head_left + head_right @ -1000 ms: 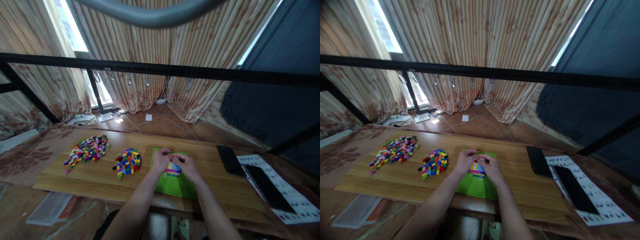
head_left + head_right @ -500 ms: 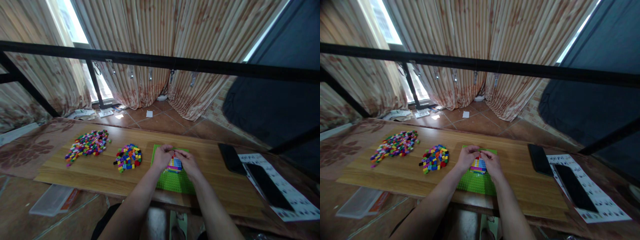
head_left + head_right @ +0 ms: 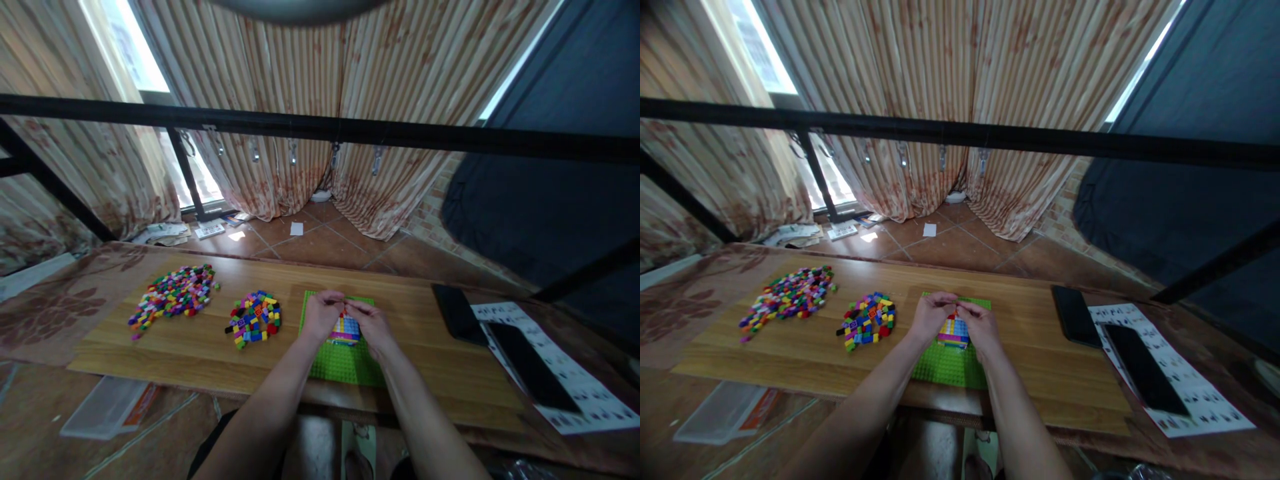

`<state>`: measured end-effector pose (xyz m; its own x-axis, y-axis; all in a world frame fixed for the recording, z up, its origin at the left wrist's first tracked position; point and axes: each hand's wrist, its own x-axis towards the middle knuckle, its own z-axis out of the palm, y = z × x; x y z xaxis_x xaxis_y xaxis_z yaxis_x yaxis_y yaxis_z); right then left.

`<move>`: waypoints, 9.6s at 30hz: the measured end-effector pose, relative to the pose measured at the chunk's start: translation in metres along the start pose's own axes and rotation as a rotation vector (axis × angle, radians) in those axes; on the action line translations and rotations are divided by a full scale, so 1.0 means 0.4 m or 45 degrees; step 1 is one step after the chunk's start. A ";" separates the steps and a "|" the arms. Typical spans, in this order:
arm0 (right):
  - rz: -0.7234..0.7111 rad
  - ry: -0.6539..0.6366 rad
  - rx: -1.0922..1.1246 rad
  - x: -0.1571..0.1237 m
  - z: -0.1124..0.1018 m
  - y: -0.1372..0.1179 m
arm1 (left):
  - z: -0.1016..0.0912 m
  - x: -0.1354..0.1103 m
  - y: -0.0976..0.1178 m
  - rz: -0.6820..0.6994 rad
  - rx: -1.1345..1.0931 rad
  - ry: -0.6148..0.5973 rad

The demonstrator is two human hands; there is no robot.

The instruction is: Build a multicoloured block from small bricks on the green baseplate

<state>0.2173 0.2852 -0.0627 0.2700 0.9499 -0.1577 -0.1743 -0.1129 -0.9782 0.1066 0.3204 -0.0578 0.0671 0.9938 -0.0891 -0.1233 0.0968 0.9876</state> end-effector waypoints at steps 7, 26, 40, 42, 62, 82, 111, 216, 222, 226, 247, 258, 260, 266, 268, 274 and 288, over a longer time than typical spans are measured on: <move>-0.029 -0.011 0.008 -0.007 -0.001 -0.008 | -0.005 -0.003 0.001 -0.029 -0.075 -0.051; -0.019 0.013 0.035 -0.009 0.005 -0.010 | -0.007 -0.025 0.024 -0.108 -0.202 0.028; -0.010 0.042 0.018 -0.009 0.012 -0.013 | -0.014 -0.024 0.020 -0.080 -0.184 0.043; -0.022 0.081 0.001 -0.006 0.017 -0.006 | -0.014 -0.021 0.011 -0.072 -0.167 0.042; -0.207 0.122 -0.111 -0.007 0.029 0.037 | -0.004 -0.031 -0.003 -0.076 -0.182 0.075; -0.574 -0.173 -0.798 -0.023 -0.026 -0.022 | -0.050 -0.035 0.015 0.065 0.067 -0.063; -0.552 -0.145 -0.723 -0.030 -0.027 -0.023 | -0.046 -0.034 0.005 0.098 0.100 0.029; -0.403 -0.186 -0.654 -0.025 0.007 -0.001 | -0.171 -0.027 0.078 0.191 0.157 0.221; -0.319 -0.184 -0.662 -0.022 -0.007 0.001 | -0.272 -0.026 0.136 0.169 -0.061 0.452; -0.326 -0.118 -0.614 -0.026 -0.012 -0.028 | -0.347 -0.036 0.179 0.190 -0.161 0.620; -0.762 -0.167 -1.411 0.014 0.394 0.070 | -0.466 -0.065 0.227 0.118 -0.546 0.749; -0.783 -0.314 -1.439 0.033 0.405 0.069 | -0.494 -0.076 0.242 0.102 -0.541 0.749; -0.822 -0.314 -1.438 0.031 0.421 0.064 | -0.497 -0.078 0.242 0.101 -0.544 0.751; -0.778 -0.326 -1.589 0.010 0.481 0.056 | -0.493 -0.081 0.238 0.119 -0.566 0.711; -0.770 -0.329 -1.589 0.006 0.488 0.057 | -0.491 -0.082 0.240 0.118 -0.555 0.703; -0.718 -0.317 -1.285 0.001 0.464 0.053 | -0.501 -0.080 0.240 0.080 -0.456 0.679; -0.451 -0.285 -0.013 -0.119 0.388 -0.016 | -0.411 -0.118 0.228 -0.346 -0.500 -0.083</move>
<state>0.0587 0.2860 -0.0280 0.0991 0.9702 0.2211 -0.0978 0.2306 -0.9681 -0.0707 0.2916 0.0152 0.2090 0.9252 -0.3168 -0.4564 0.3788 0.8051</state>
